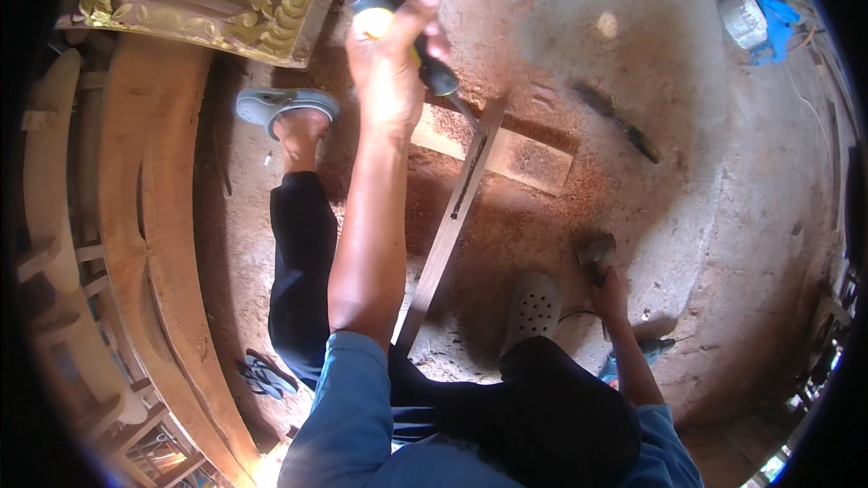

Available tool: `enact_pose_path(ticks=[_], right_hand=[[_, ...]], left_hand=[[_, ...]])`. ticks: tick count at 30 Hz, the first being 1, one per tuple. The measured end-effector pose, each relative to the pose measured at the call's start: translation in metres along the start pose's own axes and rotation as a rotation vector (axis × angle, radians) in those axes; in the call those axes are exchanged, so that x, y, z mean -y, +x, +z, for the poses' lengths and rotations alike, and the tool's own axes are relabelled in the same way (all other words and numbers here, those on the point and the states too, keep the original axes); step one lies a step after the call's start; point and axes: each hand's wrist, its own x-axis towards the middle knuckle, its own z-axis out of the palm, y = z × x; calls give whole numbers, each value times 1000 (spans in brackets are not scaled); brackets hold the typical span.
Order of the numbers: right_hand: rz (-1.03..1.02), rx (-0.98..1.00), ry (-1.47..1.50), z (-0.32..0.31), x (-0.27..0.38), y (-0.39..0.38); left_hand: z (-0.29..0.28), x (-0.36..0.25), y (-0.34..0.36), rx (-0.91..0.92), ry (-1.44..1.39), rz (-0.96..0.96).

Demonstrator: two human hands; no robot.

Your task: The person sits on the floor and uses a chisel and hammer to carve a groove into a piece of wood. They repeatedly strike the chisel to remove wood shavings and occasionally scrape the groove with a chisel.

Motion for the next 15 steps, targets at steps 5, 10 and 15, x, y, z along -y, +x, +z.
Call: enact_pose_path(ticks=[5,10,15], right_hand=[[19,43,15,-1,-1,3],[32,19,-8,0,1,1],[19,-16,1,-1,4,0]], left_hand=[[-2,31,15,28,37,-46],[-11,45,23,17,13,-63],[-14,52,26,24,6,-73]])
